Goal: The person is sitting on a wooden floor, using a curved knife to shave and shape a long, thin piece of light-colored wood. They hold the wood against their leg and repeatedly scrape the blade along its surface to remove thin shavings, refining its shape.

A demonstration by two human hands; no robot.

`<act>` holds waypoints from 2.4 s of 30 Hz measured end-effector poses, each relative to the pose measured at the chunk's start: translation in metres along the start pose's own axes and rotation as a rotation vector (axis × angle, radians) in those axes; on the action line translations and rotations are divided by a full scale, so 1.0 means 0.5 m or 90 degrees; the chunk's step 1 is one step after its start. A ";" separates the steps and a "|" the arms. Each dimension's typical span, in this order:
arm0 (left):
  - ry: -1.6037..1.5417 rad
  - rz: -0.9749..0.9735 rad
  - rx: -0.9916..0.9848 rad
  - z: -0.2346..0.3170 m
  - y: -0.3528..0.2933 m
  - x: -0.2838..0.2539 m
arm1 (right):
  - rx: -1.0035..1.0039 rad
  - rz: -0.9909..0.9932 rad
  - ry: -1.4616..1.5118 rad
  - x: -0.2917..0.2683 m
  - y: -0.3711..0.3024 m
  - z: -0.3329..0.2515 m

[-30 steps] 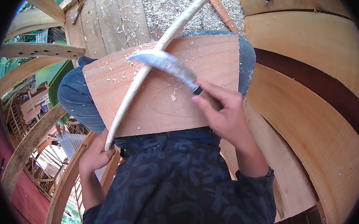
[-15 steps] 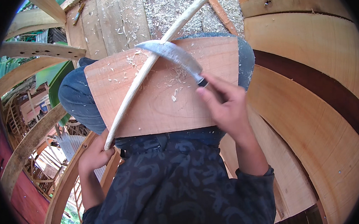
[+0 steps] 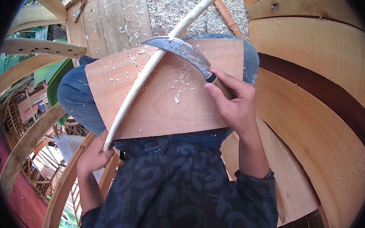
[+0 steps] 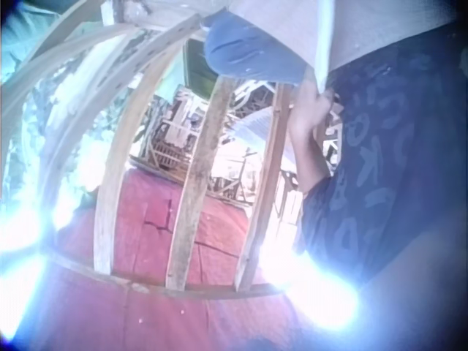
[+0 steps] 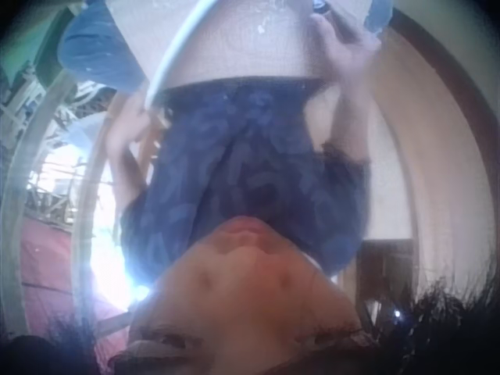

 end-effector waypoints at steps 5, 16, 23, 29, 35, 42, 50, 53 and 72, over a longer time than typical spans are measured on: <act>0.016 -0.040 -0.021 -0.002 0.007 0.000 | -0.028 -0.086 0.017 0.010 0.009 -0.023; -0.057 -0.016 -0.049 0.014 0.007 -0.004 | 0.051 -0.007 0.047 0.007 0.011 0.003; -0.049 -0.005 0.000 -0.007 0.007 -0.008 | 0.064 -0.016 0.048 -0.021 0.024 0.018; -0.054 -0.016 -0.083 0.002 0.006 -0.013 | 0.025 -0.005 0.047 0.004 0.005 0.004; -0.026 -0.006 -0.028 0.011 0.009 -0.013 | 0.118 0.070 0.132 -0.022 0.040 0.030; 0.025 -0.013 -0.023 0.005 0.007 -0.008 | 0.056 -0.009 0.078 -0.018 0.032 0.009; -0.011 0.041 -0.025 0.025 -0.003 -0.007 | 0.116 0.009 0.059 -0.018 0.024 0.016; -0.010 0.035 -0.015 0.026 0.002 -0.007 | 0.013 -0.001 0.055 -0.007 0.014 -0.007; -0.019 0.075 0.013 0.018 -0.003 -0.010 | 0.016 0.017 0.088 0.001 0.022 0.003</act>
Point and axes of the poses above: each hand's wrist, its own y-axis towards the middle knuckle, its own x-axis out of the palm, z = x × y, the point moved 6 cm from there along y, towards the middle knuckle, and after that the axes turned 15 degrees about z, right-handed, at the moved point
